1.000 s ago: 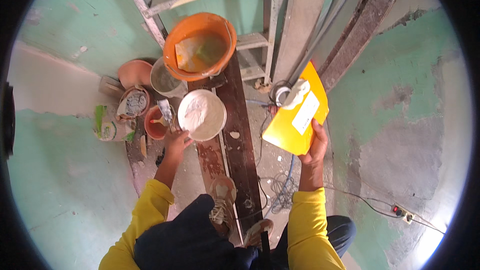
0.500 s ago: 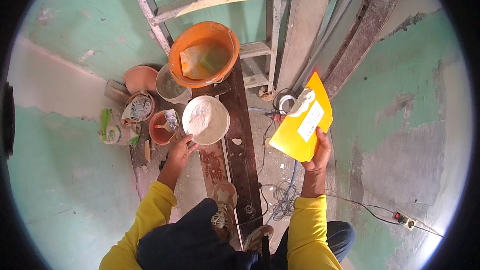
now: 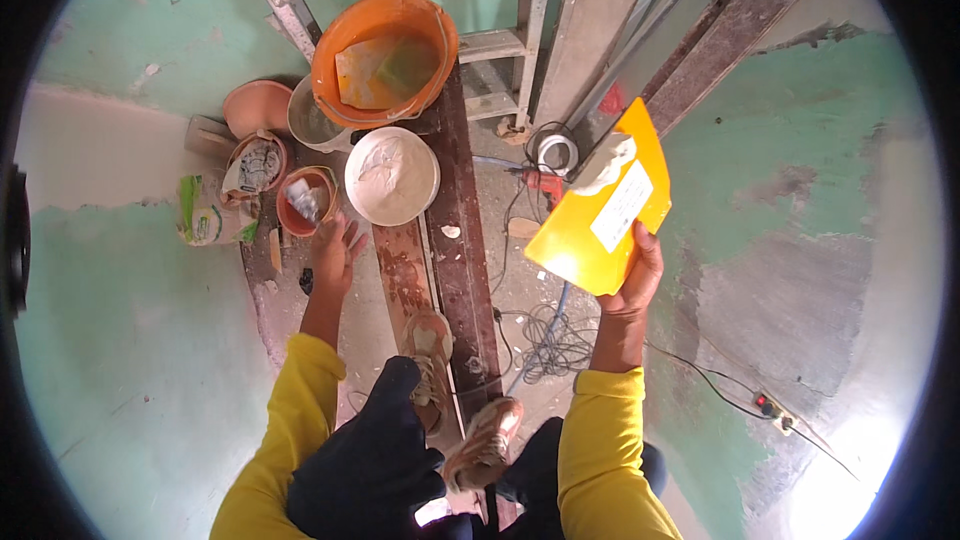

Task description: The person mixes a white powder with water in a bowl using a trowel, then applies the mixture to the wall with a yellow trowel. The person repeatedly scoops material and smooths it onto the wall surface.

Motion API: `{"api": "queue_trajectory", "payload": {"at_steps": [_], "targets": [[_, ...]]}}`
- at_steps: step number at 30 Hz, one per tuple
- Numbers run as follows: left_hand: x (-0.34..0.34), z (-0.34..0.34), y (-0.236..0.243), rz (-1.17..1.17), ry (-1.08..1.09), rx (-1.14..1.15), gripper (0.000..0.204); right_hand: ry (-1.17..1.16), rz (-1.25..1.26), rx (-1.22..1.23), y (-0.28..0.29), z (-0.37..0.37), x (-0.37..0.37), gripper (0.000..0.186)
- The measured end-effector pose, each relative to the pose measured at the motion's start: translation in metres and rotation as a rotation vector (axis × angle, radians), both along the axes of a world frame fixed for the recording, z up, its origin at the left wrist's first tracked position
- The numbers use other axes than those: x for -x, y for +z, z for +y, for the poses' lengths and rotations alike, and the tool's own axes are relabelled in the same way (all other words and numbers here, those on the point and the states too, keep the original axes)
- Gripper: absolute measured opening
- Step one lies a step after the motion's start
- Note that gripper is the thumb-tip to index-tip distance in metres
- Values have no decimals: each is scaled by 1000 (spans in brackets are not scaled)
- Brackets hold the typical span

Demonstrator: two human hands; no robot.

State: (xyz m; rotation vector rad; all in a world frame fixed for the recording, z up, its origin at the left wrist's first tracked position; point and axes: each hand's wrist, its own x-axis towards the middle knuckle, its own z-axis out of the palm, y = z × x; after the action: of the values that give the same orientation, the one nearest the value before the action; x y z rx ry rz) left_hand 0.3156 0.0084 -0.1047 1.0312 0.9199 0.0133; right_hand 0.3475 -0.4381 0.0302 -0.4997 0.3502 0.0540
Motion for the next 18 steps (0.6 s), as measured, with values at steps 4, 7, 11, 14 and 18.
{"api": "queue_trajectory", "payload": {"at_steps": [4, 7, 11, 14, 18], "targets": [[132, 21, 36, 45, 104, 90, 50, 54, 75, 63, 71, 4, 21, 52], [252, 30, 117, 344, 10, -122, 41, 122, 88, 79, 142, 7, 37, 56], [446, 99, 219, 852, -1089, -947, 46, 157, 153, 5, 287, 27, 43, 59], [528, 74, 356, 625, -608, -257, 63, 246, 124, -27, 377, 37, 38, 56], [360, 89, 361, 337, -451, -384, 60, 324, 92, 15, 443, 40, 25, 53]]}}
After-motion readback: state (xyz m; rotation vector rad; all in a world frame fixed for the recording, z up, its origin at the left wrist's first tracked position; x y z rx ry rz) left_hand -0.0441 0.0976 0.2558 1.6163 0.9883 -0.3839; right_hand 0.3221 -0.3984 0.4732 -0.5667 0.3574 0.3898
